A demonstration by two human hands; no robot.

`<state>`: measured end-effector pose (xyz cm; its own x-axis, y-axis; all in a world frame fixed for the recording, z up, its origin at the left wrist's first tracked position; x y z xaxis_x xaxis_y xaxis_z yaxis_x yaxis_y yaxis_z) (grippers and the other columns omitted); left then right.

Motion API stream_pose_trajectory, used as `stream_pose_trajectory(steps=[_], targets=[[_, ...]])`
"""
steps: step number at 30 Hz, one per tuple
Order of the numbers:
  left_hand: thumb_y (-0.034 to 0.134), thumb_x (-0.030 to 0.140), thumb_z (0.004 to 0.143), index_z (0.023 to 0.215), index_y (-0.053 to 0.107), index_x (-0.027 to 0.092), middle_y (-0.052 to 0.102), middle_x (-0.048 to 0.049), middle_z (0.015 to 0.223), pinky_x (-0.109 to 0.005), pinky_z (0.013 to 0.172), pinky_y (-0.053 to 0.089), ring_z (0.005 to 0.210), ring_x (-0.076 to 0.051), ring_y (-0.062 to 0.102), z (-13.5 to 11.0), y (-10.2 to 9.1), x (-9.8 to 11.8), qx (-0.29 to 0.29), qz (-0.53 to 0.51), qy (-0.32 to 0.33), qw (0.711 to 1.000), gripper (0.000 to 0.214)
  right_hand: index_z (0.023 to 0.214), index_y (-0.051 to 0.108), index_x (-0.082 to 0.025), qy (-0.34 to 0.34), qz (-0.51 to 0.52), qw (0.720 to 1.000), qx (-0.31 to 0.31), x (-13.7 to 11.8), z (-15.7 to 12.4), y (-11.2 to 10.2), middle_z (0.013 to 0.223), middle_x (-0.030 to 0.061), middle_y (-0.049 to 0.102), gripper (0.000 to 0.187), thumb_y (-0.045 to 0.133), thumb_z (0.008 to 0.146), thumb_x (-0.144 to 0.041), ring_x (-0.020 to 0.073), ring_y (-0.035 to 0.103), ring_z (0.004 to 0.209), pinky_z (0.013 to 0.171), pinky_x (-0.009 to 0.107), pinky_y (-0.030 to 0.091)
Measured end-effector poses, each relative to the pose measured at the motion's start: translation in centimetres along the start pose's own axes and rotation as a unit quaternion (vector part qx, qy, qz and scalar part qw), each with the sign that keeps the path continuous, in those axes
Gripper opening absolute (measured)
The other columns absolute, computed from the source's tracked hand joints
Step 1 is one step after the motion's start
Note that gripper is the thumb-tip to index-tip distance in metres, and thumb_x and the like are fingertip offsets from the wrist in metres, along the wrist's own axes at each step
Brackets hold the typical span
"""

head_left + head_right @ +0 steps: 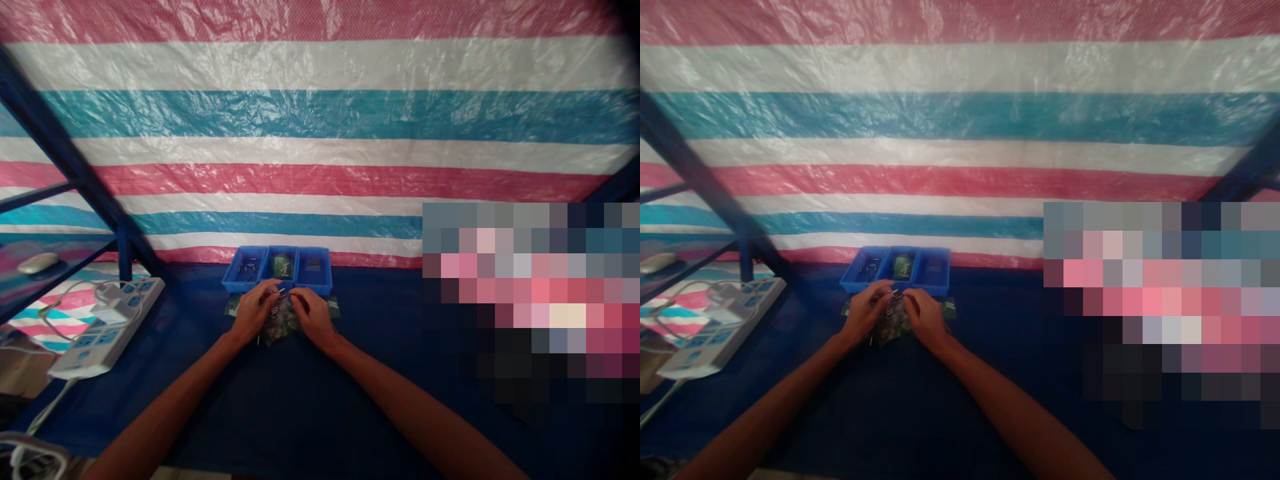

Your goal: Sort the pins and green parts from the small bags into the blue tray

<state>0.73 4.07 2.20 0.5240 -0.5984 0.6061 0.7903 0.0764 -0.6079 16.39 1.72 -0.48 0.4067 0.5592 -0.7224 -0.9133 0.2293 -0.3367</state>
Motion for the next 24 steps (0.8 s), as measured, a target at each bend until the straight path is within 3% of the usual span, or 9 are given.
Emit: stream_pose_trajectory(steps=[16,24], targets=[[0.048,0.034,0.091,0.103,0.064,0.019,0.071,-0.0041,0.096,-0.029,0.083,0.05,0.087,-0.018,0.066,0.18,-0.47,0.34,0.012,0.016,0.004,1.0,0.025,0.104,0.062,-0.017,0.004,0.0,1.0,0.003,0.08,-0.06,-0.01,0.095,0.0059,0.067,0.022,0.046,0.091,-0.026,0.018,0.062,0.085,0.08,0.029,0.047],[0.043,0.031,0.093,0.107,0.059,0.019,0.066,-0.0015,0.085,-0.025,0.071,0.047,0.072,-0.015,0.062,-0.12,-0.49,0.14,-0.004,0.035,0.003,0.999,0.025,0.104,0.063,-0.018,-0.001,-0.004,1.0,0.002,0.12,-0.06,0.03,0.097,0.0058,0.067,0.022,0.046,0.091,-0.025,0.0183,0.062,0.087,0.081,0.029,0.047]])
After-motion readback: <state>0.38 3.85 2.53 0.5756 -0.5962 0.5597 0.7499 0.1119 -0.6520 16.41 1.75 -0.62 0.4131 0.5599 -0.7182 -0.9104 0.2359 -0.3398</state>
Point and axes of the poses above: each hand's wrist, its own z-axis towards the middle knuckle, its own y-axis out of the palm, x = y × z, the point moved 5 cm from there along z, towards the middle knuckle
